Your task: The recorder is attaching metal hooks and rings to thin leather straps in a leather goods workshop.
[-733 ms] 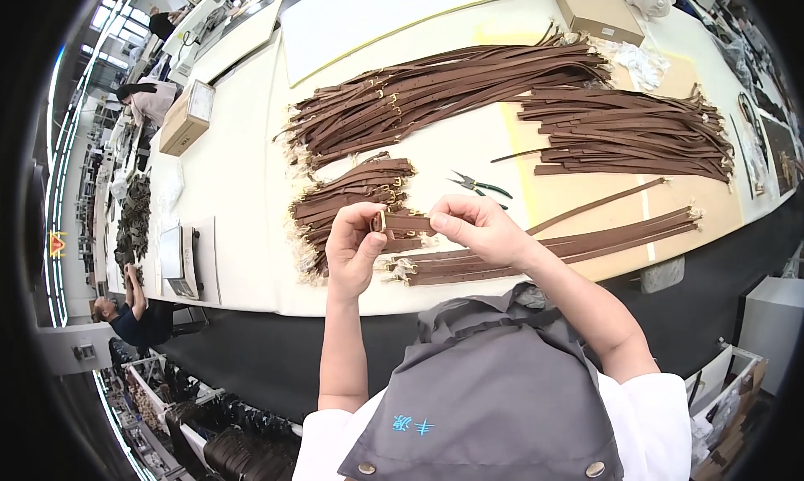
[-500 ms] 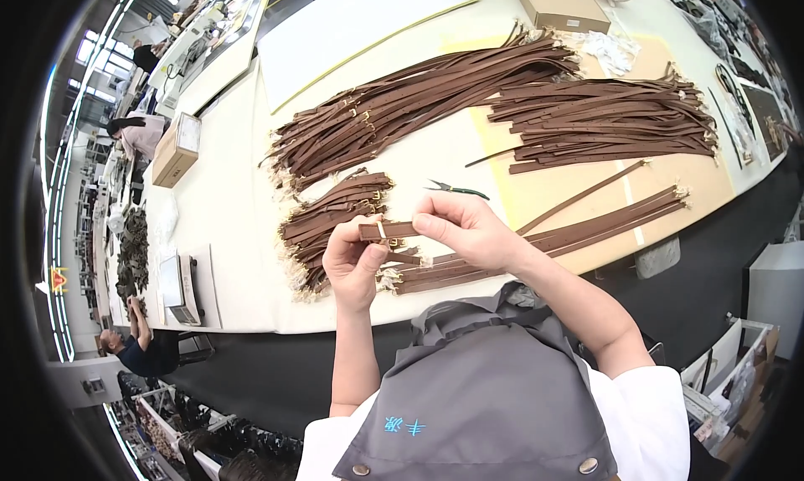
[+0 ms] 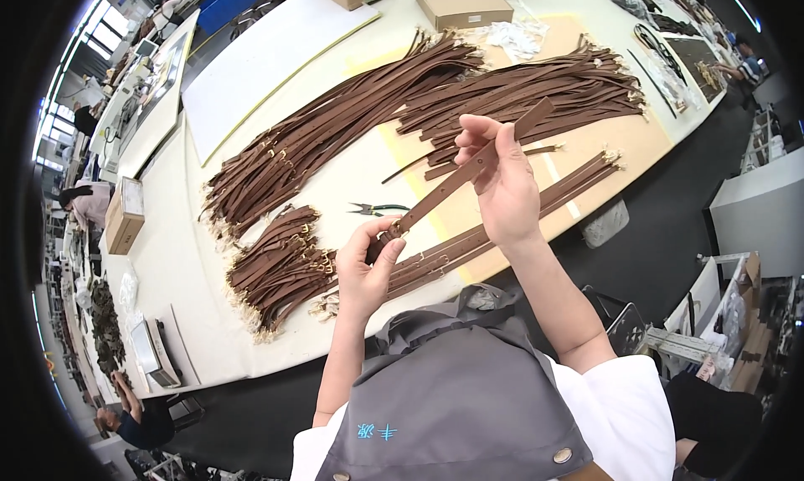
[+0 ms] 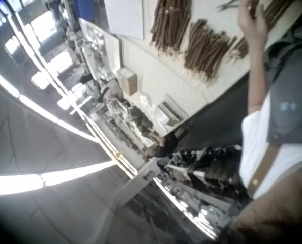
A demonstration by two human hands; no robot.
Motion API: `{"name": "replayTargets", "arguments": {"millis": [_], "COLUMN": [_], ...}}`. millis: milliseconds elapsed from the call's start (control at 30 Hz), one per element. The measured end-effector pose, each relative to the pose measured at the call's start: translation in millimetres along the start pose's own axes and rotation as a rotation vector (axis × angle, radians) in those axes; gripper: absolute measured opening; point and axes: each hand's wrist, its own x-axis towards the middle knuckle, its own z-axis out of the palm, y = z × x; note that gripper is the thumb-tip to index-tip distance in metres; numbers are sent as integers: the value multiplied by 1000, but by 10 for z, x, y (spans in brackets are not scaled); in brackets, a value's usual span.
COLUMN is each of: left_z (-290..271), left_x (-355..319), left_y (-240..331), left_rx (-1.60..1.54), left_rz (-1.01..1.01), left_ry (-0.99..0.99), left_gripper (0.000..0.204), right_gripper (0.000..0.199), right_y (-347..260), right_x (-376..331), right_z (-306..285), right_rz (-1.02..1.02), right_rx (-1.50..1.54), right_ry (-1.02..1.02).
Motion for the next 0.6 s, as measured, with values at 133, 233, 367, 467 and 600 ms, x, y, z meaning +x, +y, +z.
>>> {"name": "replayTargets", "arguments": {"millis": [133,233,367,467,600], "left_z": [236,382,500,555,607], "left_x": [107,200,272,311,406], "left_y": [-6,-32,-42,-60,-48], "left_rx": [-4,49,116,48,107], "left_rz": [-76,-12,33,-21,84], "left_ry": [-105,-157,-209,-170,-171], "left_gripper": [25,26,25,25,25], "right_gripper": [46,36,30,32,36], "right_y": [-66,5,17,-90,-142], "right_x": [-113,-354,-398,-293,-258], "right_z": [-453,-511,-674,-852,-941], "right_rz": [234,333,293,237,328], "right_rx": [116,-230,-197,-32,27], "right_ry": [-40,-124,17,139,92]}}
